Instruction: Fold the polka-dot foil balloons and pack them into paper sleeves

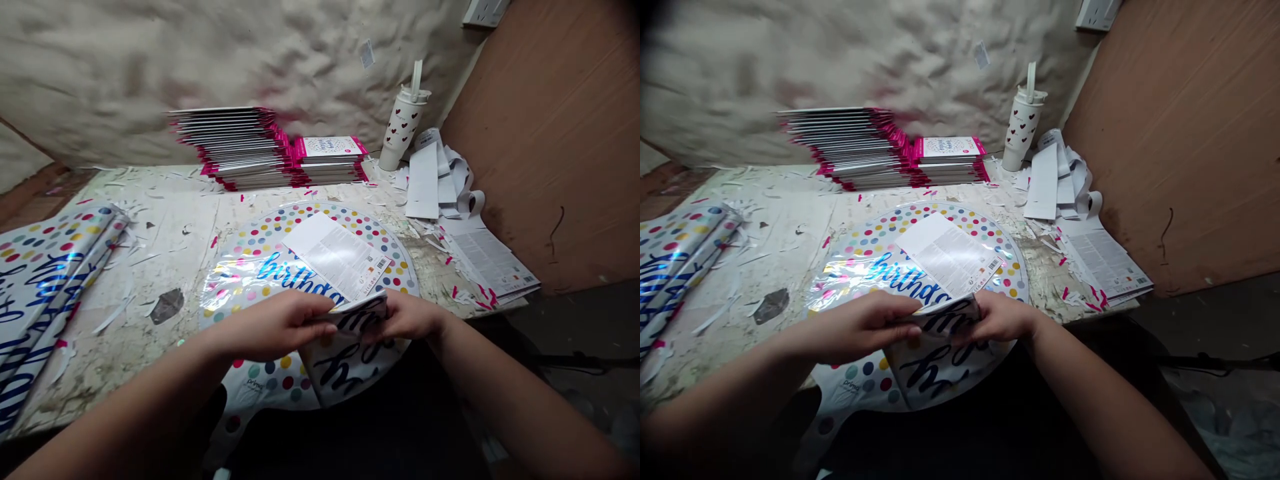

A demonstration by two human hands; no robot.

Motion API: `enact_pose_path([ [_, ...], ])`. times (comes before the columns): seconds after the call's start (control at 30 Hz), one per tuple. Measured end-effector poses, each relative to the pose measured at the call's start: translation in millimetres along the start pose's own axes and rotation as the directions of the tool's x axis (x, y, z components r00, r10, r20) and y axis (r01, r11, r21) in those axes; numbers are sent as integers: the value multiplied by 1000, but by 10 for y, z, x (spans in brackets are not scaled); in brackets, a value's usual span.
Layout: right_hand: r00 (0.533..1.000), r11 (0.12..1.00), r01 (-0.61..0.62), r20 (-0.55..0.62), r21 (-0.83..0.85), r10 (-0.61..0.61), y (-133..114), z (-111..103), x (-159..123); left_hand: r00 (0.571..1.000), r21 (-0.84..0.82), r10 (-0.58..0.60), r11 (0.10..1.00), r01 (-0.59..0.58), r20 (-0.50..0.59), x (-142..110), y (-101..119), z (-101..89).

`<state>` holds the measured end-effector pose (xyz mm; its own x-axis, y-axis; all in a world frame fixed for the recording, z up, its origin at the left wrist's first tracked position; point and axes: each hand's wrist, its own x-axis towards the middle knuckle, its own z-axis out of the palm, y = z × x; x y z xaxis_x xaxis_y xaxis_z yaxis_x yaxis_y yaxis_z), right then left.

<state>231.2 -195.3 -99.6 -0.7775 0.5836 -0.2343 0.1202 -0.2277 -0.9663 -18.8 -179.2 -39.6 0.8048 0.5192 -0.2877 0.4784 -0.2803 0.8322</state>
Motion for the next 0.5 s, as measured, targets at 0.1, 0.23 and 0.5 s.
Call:
enact_pose_path([
  [0.1, 925, 992, 15, -378, 124, 33, 149, -301, -224, 939, 117, -37, 990, 82, -341, 304, -24, -98],
  [0.23, 532, 966, 73, -829, 250, 174, 284, -736, -405, 861, 429, -41, 854, 293, -506, 860, -188, 133],
  [0.5, 582, 945, 196, -807, 261, 102, 106, -813, -278, 965, 422, 199, 870, -254, 171, 385, -505, 400],
])
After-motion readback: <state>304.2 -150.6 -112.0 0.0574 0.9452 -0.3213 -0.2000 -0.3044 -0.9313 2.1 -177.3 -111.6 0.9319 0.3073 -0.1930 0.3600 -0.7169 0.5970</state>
